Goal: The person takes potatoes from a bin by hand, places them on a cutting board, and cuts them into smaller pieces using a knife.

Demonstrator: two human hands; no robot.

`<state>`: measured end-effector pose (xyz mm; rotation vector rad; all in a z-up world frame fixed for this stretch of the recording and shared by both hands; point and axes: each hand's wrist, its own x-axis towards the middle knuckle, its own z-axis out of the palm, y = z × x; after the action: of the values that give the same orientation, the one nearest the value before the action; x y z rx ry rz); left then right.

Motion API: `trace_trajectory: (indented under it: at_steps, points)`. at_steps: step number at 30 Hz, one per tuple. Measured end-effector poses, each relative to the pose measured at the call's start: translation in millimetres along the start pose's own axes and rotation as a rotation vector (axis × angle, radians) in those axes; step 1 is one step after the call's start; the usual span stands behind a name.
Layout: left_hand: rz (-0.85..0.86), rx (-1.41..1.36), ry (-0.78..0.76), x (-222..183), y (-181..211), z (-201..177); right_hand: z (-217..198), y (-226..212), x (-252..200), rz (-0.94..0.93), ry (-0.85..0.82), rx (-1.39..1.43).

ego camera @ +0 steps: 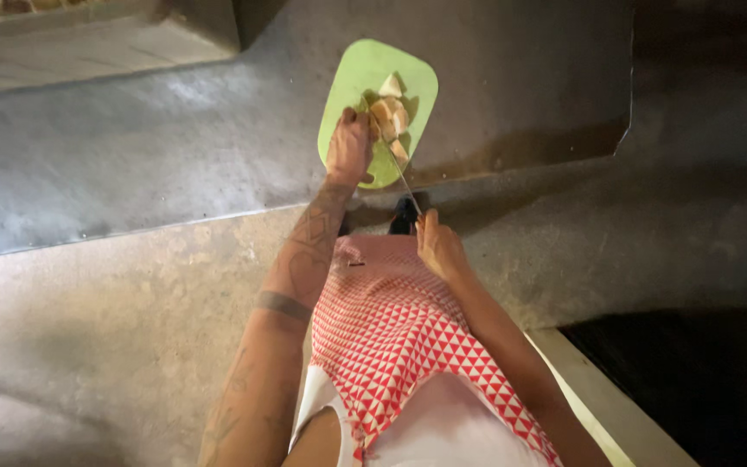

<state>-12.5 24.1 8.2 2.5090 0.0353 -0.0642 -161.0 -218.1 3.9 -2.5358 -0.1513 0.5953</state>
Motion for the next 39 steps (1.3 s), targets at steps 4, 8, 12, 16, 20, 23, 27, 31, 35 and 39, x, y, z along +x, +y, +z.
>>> trace_trajectory:
  at_steps: [4, 8, 12, 16, 20, 23, 27, 31, 35, 39]
  points:
    - [-0.018, -0.008, 0.097, -1, 1, 5, 11, 19, -19, 0.023, -0.003, 0.003]
    - [-0.035, -0.059, 0.146, -9, -2, 16, 0, 20, -37, -0.009, 0.039, -0.015]
    - [-0.075, -0.177, 0.147, -20, 4, 11, -49, -6, -54, -0.003, 0.026, 0.109]
    - [0.106, -0.099, 0.228, -28, 42, -14, -103, -13, -71, 0.203, -0.040, 0.254]
    - [0.086, 0.365, -0.071, 1, 78, -22, -116, 13, -82, 0.085, 0.170, 0.328]
    - [0.133, 0.410, -0.078, 34, 62, -7, -112, 31, -95, 0.072, 0.234, 0.287]
    - [0.259, 0.420, -0.012, 35, 20, 31, -105, 47, -122, 0.182, 0.239, 0.268]
    - [0.305, 0.335, 0.009, 35, 3, 46, -96, 57, -132, 0.304, 0.197, 0.344]
    - [0.279, 0.227, 0.168, 37, 3, 28, -90, 59, -122, 0.183, 0.237, 0.310]
    - [0.138, 0.156, 0.251, 16, 5, 17, -85, 37, -102, 0.171, 0.303, 0.299]
